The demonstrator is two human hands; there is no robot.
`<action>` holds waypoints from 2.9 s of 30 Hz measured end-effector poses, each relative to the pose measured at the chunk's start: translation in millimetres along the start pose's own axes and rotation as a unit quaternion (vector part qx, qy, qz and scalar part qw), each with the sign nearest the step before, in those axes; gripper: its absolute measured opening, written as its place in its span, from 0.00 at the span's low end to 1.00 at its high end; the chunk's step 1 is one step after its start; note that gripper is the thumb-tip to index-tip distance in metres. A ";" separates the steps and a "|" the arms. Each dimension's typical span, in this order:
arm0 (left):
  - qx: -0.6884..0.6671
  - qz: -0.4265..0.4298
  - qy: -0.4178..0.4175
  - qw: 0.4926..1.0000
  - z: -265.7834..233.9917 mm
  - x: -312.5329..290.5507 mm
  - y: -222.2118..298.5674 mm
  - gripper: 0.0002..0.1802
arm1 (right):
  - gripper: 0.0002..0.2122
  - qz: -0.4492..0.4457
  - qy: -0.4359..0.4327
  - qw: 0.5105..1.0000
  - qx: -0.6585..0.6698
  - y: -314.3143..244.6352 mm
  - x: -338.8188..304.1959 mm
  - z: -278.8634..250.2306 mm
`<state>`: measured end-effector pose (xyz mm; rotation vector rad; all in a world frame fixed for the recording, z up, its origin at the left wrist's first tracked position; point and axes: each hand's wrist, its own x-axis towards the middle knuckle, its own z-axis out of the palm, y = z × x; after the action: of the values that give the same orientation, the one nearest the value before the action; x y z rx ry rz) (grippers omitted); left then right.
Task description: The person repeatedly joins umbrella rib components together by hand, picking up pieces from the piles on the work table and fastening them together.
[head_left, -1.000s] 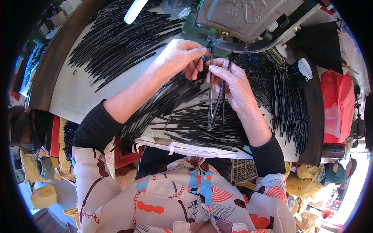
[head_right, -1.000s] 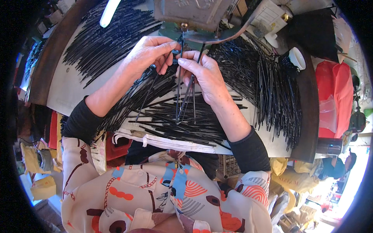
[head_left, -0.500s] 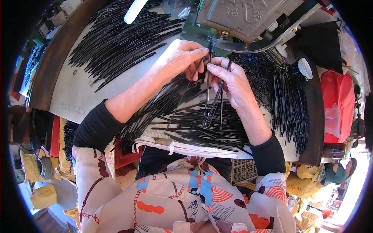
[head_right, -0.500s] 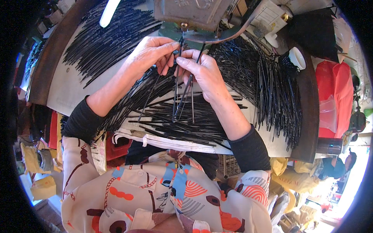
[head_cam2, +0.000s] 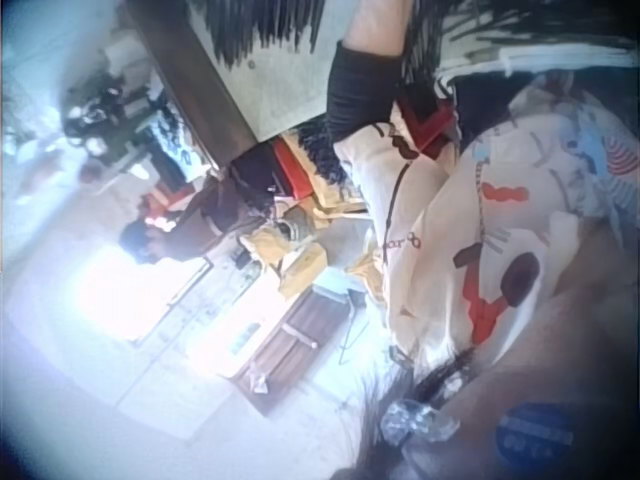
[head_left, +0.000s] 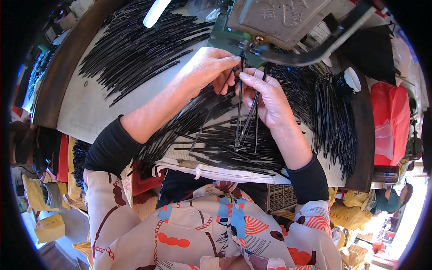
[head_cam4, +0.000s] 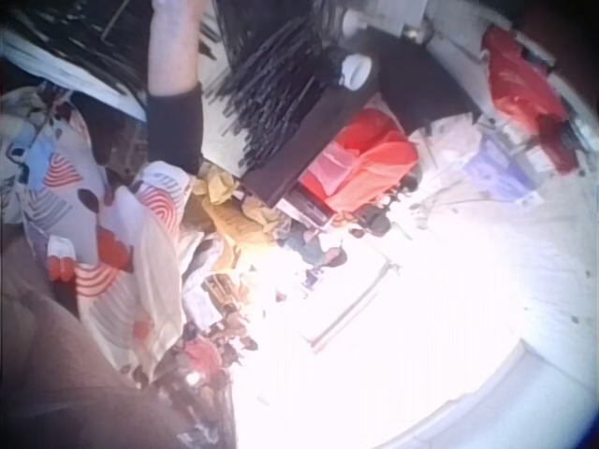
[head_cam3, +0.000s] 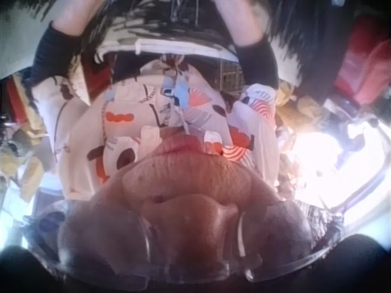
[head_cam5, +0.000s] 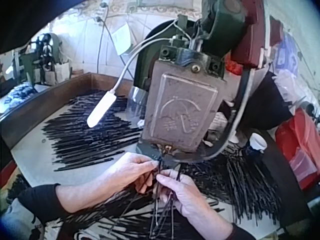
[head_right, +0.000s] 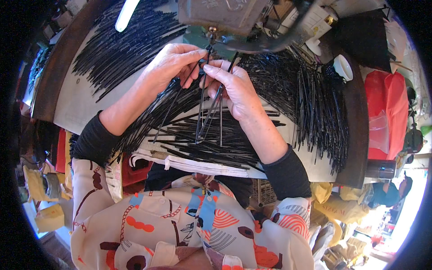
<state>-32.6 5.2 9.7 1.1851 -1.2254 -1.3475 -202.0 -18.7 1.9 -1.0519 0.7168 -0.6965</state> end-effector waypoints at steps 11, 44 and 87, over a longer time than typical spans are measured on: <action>0.167 0.072 0.028 0.983 0.1 0.1 7.7 0.21 | 0.12 0.037 -0.033 0.998 -0.027 -12.2 -14.6 -9.4; 0.478 0.125 -0.061 0.867 24.8 -18.2 -9.1 0.08 | 0.10 -0.290 -0.612 0.670 -0.305 -104.0 -144.8 12.7; 0.225 -0.005 -0.075 0.971 -5.7 -9.3 -0.3 0.16 | 0.05 -0.271 0.107 0.534 -0.794 -46.8 -38.0 -83.5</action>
<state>-26.0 13.9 9.9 1.4177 -1.6979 -1.2170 -298.2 -46.9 25.5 -3.0492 1.2708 -0.5524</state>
